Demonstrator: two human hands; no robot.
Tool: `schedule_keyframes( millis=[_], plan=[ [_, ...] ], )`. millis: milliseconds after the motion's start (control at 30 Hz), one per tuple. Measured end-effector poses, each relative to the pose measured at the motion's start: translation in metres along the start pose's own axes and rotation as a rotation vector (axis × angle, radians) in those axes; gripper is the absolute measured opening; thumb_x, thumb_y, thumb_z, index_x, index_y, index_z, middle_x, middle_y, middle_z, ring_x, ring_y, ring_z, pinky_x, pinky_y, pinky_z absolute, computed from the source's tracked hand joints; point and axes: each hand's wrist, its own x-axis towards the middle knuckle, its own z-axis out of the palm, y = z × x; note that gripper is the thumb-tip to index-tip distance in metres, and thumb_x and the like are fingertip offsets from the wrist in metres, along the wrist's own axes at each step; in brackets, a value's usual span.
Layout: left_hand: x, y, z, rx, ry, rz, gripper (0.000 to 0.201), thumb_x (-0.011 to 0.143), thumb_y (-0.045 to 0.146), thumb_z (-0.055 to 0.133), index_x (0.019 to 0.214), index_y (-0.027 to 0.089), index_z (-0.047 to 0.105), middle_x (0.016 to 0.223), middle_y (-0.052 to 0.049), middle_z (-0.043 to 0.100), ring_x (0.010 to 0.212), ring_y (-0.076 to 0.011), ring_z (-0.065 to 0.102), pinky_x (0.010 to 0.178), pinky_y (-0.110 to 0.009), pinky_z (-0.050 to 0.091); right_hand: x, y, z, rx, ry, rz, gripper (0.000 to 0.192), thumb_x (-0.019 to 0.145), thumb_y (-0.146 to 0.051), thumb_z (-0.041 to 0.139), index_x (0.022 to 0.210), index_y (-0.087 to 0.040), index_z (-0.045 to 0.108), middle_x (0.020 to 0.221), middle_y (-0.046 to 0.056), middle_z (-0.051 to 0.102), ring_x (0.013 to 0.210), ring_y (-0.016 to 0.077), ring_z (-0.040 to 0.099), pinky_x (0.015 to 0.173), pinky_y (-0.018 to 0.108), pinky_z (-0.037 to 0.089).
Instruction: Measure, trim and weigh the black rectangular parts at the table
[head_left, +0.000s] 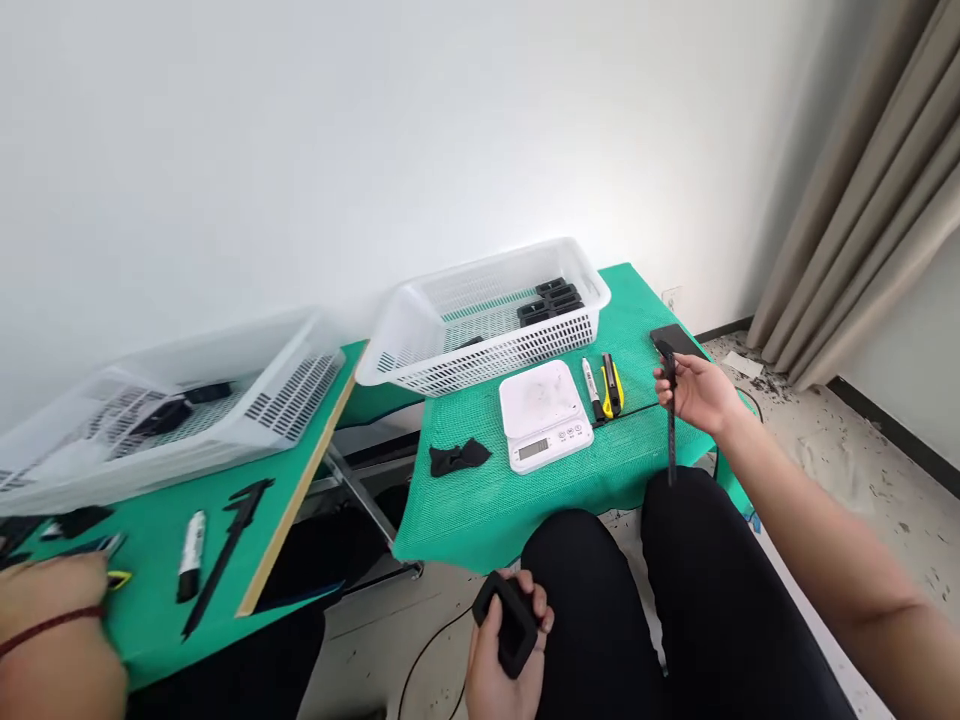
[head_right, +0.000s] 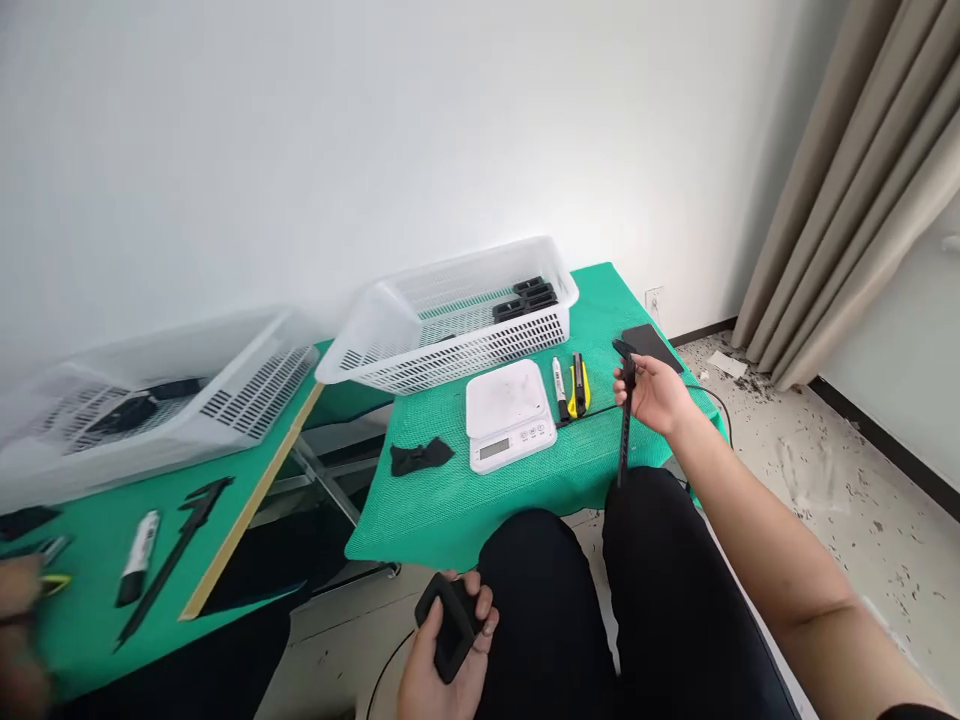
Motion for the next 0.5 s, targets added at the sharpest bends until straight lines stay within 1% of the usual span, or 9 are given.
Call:
schedule_keyframes(
  millis=[100, 167, 200, 233, 300, 333, 400, 467, 500],
  plan=[
    [-0.005, -0.005, 0.011, -0.021, -0.052, 0.013, 0.037, 0.078, 0.047, 0.082, 0.100, 0.026, 0.061, 0.092, -0.003, 0.055, 0.071, -0.0167, 0.056, 0.059, -0.031, 0.052, 0.063, 0.000, 0.015, -0.143, 0.023, -0.010, 0.023, 0.099, -0.036, 0.048, 0.081, -0.024, 0.053, 0.074, 0.004, 0.060, 0.063, 0.0181, 0.060, 0.058, 0.032, 0.055],
    [-0.006, -0.009, 0.015, -0.020, -0.082, 0.030, 0.035, 0.080, 0.046, 0.079, 0.102, 0.026, 0.062, 0.092, -0.004, 0.056, 0.070, -0.0167, 0.056, 0.060, -0.032, 0.052, 0.095, 0.008, 0.021, -0.260, 0.043, -0.032, 0.025, 0.098, -0.044, 0.053, 0.083, -0.024, 0.055, 0.070, 0.003, 0.059, 0.063, 0.0200, 0.062, 0.058, 0.034, 0.057],
    [-0.007, -0.011, 0.017, -0.020, -0.094, 0.039, 0.034, 0.081, 0.047, 0.078, 0.103, 0.026, 0.063, 0.092, -0.004, 0.056, 0.070, -0.0167, 0.056, 0.060, -0.032, 0.052, 0.107, 0.012, 0.023, -0.321, 0.052, -0.049, 0.025, 0.096, -0.046, 0.055, 0.086, -0.024, 0.058, 0.073, 0.005, 0.062, 0.066, 0.0220, 0.064, 0.061, 0.036, 0.058],
    [-0.007, -0.013, 0.019, -0.019, -0.107, 0.051, 0.034, 0.083, 0.048, 0.077, 0.104, 0.025, 0.063, 0.091, -0.004, 0.057, 0.069, -0.0168, 0.057, 0.060, -0.033, 0.052, 0.116, 0.018, 0.023, -0.380, 0.065, -0.072, 0.027, 0.094, -0.049, 0.058, 0.091, -0.023, 0.061, 0.080, 0.008, 0.067, 0.074, 0.0247, 0.068, 0.066, 0.039, 0.060],
    [-0.008, -0.017, 0.023, -0.003, -0.145, 0.074, 0.032, 0.085, 0.049, 0.075, 0.103, 0.025, 0.063, 0.091, -0.005, 0.058, 0.069, -0.0173, 0.058, 0.060, -0.033, 0.051, 0.128, 0.028, 0.021, -0.487, 0.097, -0.138, 0.041, 0.092, -0.058, 0.059, 0.109, -0.022, 0.066, 0.109, 0.015, 0.072, 0.103, 0.0313, 0.070, 0.083, 0.046, 0.061],
    [-0.008, -0.018, 0.025, 0.012, -0.170, 0.087, 0.032, 0.086, 0.049, 0.074, 0.103, 0.024, 0.063, 0.091, -0.005, 0.059, 0.069, -0.0177, 0.058, 0.060, -0.034, 0.051, 0.131, 0.033, 0.018, -0.534, 0.114, -0.176, 0.051, 0.091, -0.063, 0.057, 0.121, -0.022, 0.064, 0.127, 0.017, 0.069, 0.120, 0.0340, 0.065, 0.095, 0.049, 0.058],
    [-0.008, -0.019, 0.029, 0.051, -0.212, 0.118, 0.032, 0.086, 0.048, 0.074, 0.104, 0.024, 0.063, 0.091, -0.005, 0.062, 0.070, -0.0192, 0.060, 0.062, -0.035, 0.052, 0.132, 0.041, 0.010, -0.618, 0.137, -0.256, 0.069, 0.091, -0.070, 0.052, 0.142, -0.023, 0.055, 0.156, 0.016, 0.051, 0.147, 0.0351, 0.044, 0.116, 0.052, 0.043],
    [-0.007, -0.019, 0.031, 0.083, -0.219, 0.145, 0.035, 0.085, 0.046, 0.075, 0.108, 0.023, 0.062, 0.092, -0.006, 0.064, 0.071, -0.0206, 0.062, 0.064, -0.037, 0.053, 0.131, 0.047, 0.002, -0.689, 0.138, -0.333, 0.079, 0.091, -0.073, 0.050, 0.154, -0.025, 0.045, 0.169, 0.010, 0.034, 0.158, 0.0321, 0.026, 0.128, 0.049, 0.027],
    [-0.007, -0.019, 0.030, 0.094, -0.209, 0.155, 0.037, 0.084, 0.046, 0.075, 0.110, 0.023, 0.062, 0.092, -0.006, 0.065, 0.072, -0.0210, 0.062, 0.064, -0.037, 0.053, 0.130, 0.050, -0.001, -0.718, 0.135, -0.367, 0.082, 0.091, -0.073, 0.050, 0.157, -0.026, 0.041, 0.171, 0.007, 0.030, 0.160, 0.0304, 0.022, 0.130, 0.047, 0.022]
  ],
)
